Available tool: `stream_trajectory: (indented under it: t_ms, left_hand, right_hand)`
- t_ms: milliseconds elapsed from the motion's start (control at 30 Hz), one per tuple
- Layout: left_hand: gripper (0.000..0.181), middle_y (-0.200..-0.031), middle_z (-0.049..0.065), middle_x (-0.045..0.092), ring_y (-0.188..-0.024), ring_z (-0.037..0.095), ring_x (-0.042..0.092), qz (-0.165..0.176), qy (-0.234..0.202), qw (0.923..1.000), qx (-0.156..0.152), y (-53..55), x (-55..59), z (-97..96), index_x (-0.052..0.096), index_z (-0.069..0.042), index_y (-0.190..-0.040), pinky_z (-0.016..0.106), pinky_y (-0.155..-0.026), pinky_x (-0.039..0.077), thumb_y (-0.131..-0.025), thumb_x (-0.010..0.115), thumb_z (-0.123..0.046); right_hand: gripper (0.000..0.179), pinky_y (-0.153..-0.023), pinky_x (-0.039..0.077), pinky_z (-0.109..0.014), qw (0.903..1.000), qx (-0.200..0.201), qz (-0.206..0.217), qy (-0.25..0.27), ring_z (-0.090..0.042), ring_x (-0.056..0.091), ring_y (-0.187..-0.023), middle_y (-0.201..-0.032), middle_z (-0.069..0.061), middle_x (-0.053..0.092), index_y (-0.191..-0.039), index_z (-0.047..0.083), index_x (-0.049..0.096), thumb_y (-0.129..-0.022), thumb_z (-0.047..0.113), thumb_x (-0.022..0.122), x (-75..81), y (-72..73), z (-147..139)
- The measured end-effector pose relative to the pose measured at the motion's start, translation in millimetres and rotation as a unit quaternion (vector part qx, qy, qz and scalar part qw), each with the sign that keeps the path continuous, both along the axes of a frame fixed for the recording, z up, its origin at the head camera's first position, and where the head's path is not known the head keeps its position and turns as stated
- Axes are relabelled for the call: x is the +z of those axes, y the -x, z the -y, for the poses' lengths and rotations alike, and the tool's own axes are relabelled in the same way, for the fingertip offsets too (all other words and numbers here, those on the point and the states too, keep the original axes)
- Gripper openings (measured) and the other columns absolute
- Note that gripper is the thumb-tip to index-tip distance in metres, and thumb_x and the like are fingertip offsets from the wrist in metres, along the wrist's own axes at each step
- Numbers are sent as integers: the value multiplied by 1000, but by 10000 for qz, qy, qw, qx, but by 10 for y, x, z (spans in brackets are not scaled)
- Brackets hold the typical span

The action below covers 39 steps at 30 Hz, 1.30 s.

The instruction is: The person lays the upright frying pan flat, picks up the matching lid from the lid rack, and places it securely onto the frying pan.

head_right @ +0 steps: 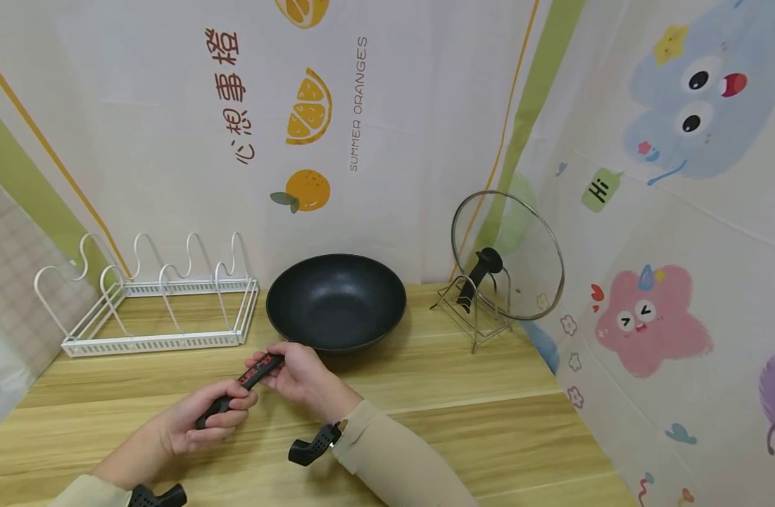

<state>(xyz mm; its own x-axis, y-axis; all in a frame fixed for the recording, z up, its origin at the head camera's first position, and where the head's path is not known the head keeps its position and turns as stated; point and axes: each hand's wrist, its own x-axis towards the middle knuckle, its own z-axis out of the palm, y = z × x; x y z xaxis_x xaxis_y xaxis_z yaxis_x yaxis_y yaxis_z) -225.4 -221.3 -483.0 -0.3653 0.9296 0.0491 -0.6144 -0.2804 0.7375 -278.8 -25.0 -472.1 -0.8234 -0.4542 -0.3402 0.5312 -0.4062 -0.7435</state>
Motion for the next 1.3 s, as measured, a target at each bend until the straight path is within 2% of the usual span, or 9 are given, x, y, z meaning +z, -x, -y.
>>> stream_trajectory:
  t_ms: [233,333,500,667,800,900,1000,1167,1300]
  left_hand:
    - [38,-69,-11,42,-49,-1,38,-92,109,9998,160,-2,13,-5,50,-17,-97,18,-39,15,-112,15,-19]
    - [38,-73,-11,47,-53,-1,44,-158,154,9995,227,-3,3,4,52,-16,-100,14,-41,23,-112,16,-19]
    - [33,-78,-10,55,-58,-1,53,-273,443,9974,507,-6,10,28,54,-14,-103,12,-49,39,-114,23,-21]
    - [34,-82,-8,61,-66,0,58,-472,600,9945,711,-11,36,38,58,-13,-106,14,-58,48,-116,26,-22]
    - [36,-87,-9,66,-70,2,62,-755,890,9898,814,-22,86,64,61,-14,-110,14,-59,49,-117,26,-25]
    - [35,-90,-7,69,-73,5,69,-991,1466,9790,1009,-34,143,80,59,-12,-116,16,-57,50,-119,30,-30]
    - [38,-97,-4,71,-78,11,75,-1222,2049,9629,1259,-51,189,87,55,-7,-127,20,-59,56,-120,32,-36]
    - [55,-113,7,70,-83,19,78,-1712,2721,9273,1917,-87,278,56,38,3,-150,27,-64,60,-120,35,-42]
    - [66,-127,16,67,-87,25,79,-2010,3103,8973,2410,-122,350,36,15,-8,-170,33,-65,63,-119,42,-41]
  right_hand:
    - [43,-125,45,-52,10000,-32,-48,-37,-21,74,-107,-122,-17,73,-141,-15,58,-109,14,54,-4,-5,-17]
    - [38,-124,46,-52,9998,-62,-95,-153,-21,75,-108,-117,-15,76,-136,-12,63,-109,14,57,-15,-9,-21]
    - [37,-123,46,-56,9991,-134,-243,-322,-27,74,-114,-126,-23,76,-135,-11,63,-108,14,60,-42,-19,-34]
    - [26,-117,53,-56,9966,27,-450,-692,-32,76,-114,-107,-13,79,-122,-2,70,-108,19,65,-39,-33,-112]
    - [20,-111,58,-53,9922,238,-646,-1036,-34,77,-116,-110,-14,82,-111,6,75,-108,25,67,-1,-67,-218]
    - [22,-108,60,-52,9891,349,-760,-1216,-31,78,-111,-112,-12,81,-116,6,76,-109,25,68,13,-87,-310]
    - [27,-103,63,-48,9857,437,-819,-1408,-25,79,-102,-109,-8,78,-125,4,74,-109,24,68,15,-111,-408]
    - [36,-87,66,-37,9748,686,-1080,-1829,-16,76,-91,-106,-5,75,-129,-5,72,-108,24,69,43,-175,-609]
    - [39,-79,63,-30,9560,1069,-1527,-2264,-14,76,-89,-110,-5,77,-130,-6,72,-109,26,68,110,-221,-840]
